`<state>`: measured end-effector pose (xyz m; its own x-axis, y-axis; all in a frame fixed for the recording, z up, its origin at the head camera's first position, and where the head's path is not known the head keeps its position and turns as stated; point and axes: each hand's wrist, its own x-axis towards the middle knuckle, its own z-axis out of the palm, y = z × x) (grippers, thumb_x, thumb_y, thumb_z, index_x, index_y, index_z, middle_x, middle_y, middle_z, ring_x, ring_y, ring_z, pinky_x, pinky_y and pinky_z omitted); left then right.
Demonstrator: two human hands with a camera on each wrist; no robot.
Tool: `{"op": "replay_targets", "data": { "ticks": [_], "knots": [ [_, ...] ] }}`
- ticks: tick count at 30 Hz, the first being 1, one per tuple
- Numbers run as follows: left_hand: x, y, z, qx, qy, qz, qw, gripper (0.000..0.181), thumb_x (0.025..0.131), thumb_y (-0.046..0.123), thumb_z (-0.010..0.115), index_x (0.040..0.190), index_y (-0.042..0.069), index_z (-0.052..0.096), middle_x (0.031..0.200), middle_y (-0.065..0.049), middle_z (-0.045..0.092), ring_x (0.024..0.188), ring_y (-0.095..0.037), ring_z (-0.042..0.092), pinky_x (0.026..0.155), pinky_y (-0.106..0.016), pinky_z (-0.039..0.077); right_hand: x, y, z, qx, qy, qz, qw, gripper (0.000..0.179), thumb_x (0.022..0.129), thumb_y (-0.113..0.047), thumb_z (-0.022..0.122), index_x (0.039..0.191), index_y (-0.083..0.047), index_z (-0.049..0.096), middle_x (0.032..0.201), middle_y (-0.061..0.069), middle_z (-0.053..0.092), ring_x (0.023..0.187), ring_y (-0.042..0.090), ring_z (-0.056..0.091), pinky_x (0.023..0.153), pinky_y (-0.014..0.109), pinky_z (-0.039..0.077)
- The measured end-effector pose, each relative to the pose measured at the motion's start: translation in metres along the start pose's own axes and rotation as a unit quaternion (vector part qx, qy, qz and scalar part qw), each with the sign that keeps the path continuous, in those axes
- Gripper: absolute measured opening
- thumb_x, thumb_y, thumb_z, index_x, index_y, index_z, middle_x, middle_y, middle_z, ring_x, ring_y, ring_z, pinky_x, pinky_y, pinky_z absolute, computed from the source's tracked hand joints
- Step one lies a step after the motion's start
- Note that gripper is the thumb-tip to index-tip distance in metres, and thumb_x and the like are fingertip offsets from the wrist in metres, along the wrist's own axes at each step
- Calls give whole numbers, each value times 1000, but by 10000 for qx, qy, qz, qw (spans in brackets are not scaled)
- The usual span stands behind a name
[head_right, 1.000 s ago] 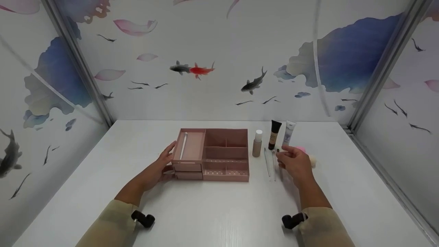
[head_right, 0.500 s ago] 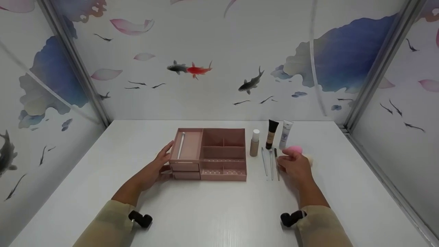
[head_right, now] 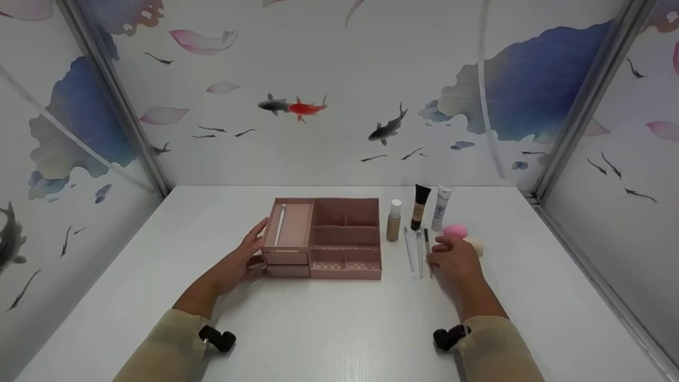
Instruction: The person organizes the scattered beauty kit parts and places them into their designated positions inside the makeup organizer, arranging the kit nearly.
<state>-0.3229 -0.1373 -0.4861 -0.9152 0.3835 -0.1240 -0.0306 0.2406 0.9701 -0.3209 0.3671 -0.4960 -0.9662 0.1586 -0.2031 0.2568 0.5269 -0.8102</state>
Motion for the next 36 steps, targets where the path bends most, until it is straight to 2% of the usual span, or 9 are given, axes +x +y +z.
{"op": "replay_targets", "data": {
  "ticks": [4,10,16,22,28,30,32,34,36],
  "knots": [
    [1,-2,-1,-137,-91,-19,9999,58,109,66,42,159,71,13,180,-3,15,163,-46,29,128,-66,31,-3,-1,0,-276,-11,-105,9996,70,101,-31,75,160,-5,46,153,23,61,136,39,62,114,46,54],
    [0,-2,-2,-46,-116,25,9999,59,109,67,41,160,70,11,181,-4,14,162,-49,30,128,-68,31,-4,-1,2,-419,-147,-116,9989,77,96,-33,79,159,-4,47,155,23,59,139,42,57,117,52,49],
    [-2,-2,-3,-80,-107,49,9999,59,109,66,41,160,69,12,180,-4,14,162,-47,30,127,-67,32,-4,-6,5,-531,-76,-33,9986,77,94,-34,82,157,-4,49,153,23,59,135,40,59,114,50,53],
    [-3,-2,-2,-165,-148,66,9997,59,109,67,42,160,69,13,180,-3,15,163,-44,30,128,-65,33,-6,-9,6,-693,105,-66,9975,70,95,-30,81,152,0,54,149,24,63,130,39,64,108,46,58],
    [-3,-1,0,-106,-80,-36,9999,59,109,67,42,160,69,13,180,-2,16,163,-45,30,128,-66,31,-3,-4,3,-554,161,85,9983,67,97,-31,78,154,-3,55,151,22,63,140,44,59,116,52,52],
    [-2,-1,0,-88,-80,-49,9999,59,109,66,41,161,68,13,181,-3,16,163,-45,29,129,-66,31,-1,-2,1,-439,181,186,9987,67,97,-32,77,154,-5,56,153,20,62,143,42,57,116,50,50],
    [-1,-2,0,-59,-74,-19,10000,58,110,64,40,161,68,12,180,-3,16,163,-46,29,128,-67,32,0,0,-2,-193,177,341,9991,66,98,-34,75,155,-7,56,153,19,63,137,39,60,110,43,53],
    [0,-3,-1,-52,-67,6,10000,58,110,63,40,161,68,13,180,-4,16,162,-46,30,127,-67,33,0,0,-6,36,161,497,9986,66,98,-35,76,156,-9,56,151,18,64,126,31,64,99,33,55],
    [1,-3,-1,-43,-79,62,9999,58,110,63,40,161,68,12,180,-4,16,162,-48,30,126,-67,33,1,0,-10,234,106,673,9974,67,99,-35,76,157,-10,54,141,16,69,113,24,66,87,25,54]
  ]
}}
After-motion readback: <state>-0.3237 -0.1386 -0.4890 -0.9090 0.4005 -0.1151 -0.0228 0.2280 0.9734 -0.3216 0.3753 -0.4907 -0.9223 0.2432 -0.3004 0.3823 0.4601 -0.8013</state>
